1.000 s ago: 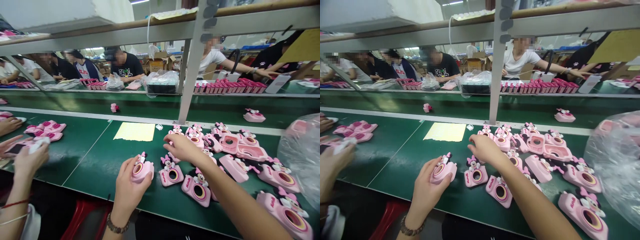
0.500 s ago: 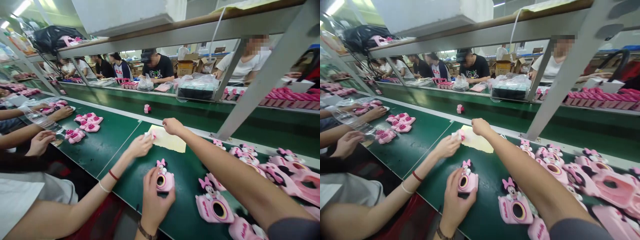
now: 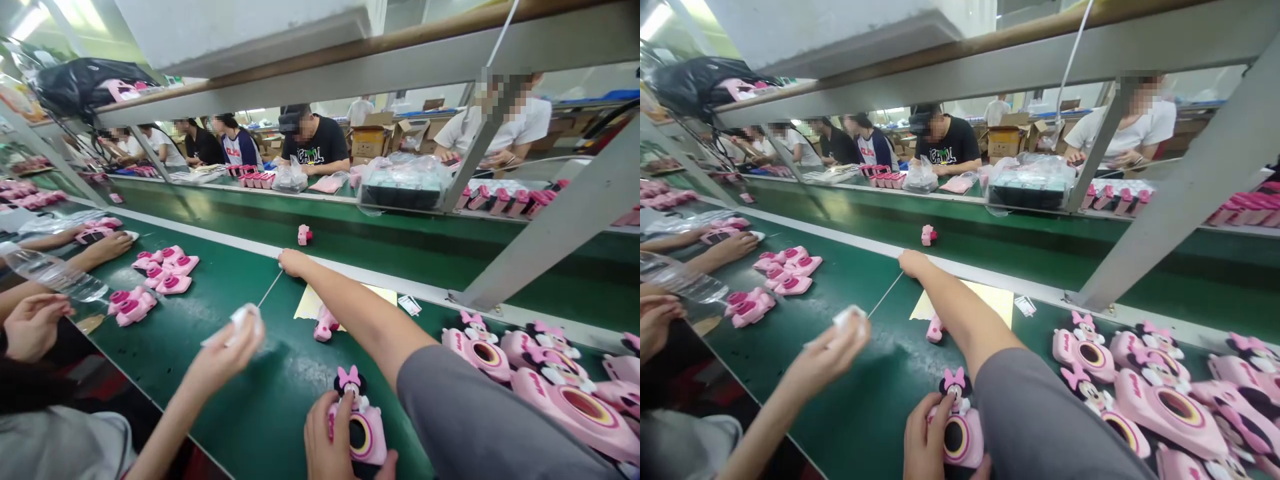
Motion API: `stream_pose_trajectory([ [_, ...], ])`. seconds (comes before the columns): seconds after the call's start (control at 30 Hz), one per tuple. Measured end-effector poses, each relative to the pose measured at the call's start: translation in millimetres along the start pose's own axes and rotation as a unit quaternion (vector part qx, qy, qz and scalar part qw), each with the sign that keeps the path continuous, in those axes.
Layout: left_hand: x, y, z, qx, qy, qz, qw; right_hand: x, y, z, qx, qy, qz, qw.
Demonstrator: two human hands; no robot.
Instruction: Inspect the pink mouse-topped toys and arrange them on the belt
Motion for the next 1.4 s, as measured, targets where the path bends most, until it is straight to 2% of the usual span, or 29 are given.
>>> stream_pose_trajectory([
  [0.1,43.3,-27,-50,-0.024,-0.016,0.0,1.0,-8,-4,-13,-0.093,0.084,-0.044,0.991],
  [0.2,59.0,-41,-69,-0.057,-0.078,-0.033,0.995,-33,-24,-61,-0.172,0.135,-0.072,0.973],
  [0.27,57.9,-45,-68,-0.071,-0.086,-0.085,0.99,-57,-44,-121,-0.203,0.138,-0.073,0.967],
  [0.4,55.1,-60,-60,-0.072,0.008,-0.145,0.987,-98,-77,-265,-0.208,0.106,-0.038,0.972],
  [0.47,55.4,-71,-59,-0.082,0.052,-0.14,0.985,-97,-85,-320,-0.192,0.115,-0.036,0.974],
  [0.53,56.8,-84,-60,-0.089,0.081,-0.126,0.985,-83,-91,-352,-0.18,0.128,-0.057,0.974],
  [0.67,62.7,-99,-67,-0.073,0.115,-0.098,0.986,-59,-101,-364,-0.208,0.145,-0.097,0.963],
  [0.83,64.5,-100,-75,-0.068,0.089,-0.1,0.989,-70,-112,-361,-0.185,0.104,-0.126,0.969],
  [0.9,64.1,-101,-77,-0.067,0.089,-0.096,0.989,-71,-109,-364,-0.209,0.103,-0.101,0.967],
  [1.03,62.0,-103,-76,-0.069,0.097,-0.086,0.989,-58,-107,-365,-0.268,0.136,-0.09,0.95],
  [1.17,60.8,-102,-73,-0.072,0.105,-0.082,0.988,-56,-111,-356,-0.251,0.122,-0.108,0.954],
  [1.4,63.0,-102,-71,-0.073,0.121,-0.083,0.986,-49,-115,-357,-0.253,0.122,-0.116,0.953],
])
Point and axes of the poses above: each hand's wrist, its own z-axis towards the middle knuckle, its own x-axis out of the palm, y = z × x, the point moved 5 cm from there along z, towards the middle knuckle, and after that the axes turned 12 degrees about -z, right-handed, at the moved point
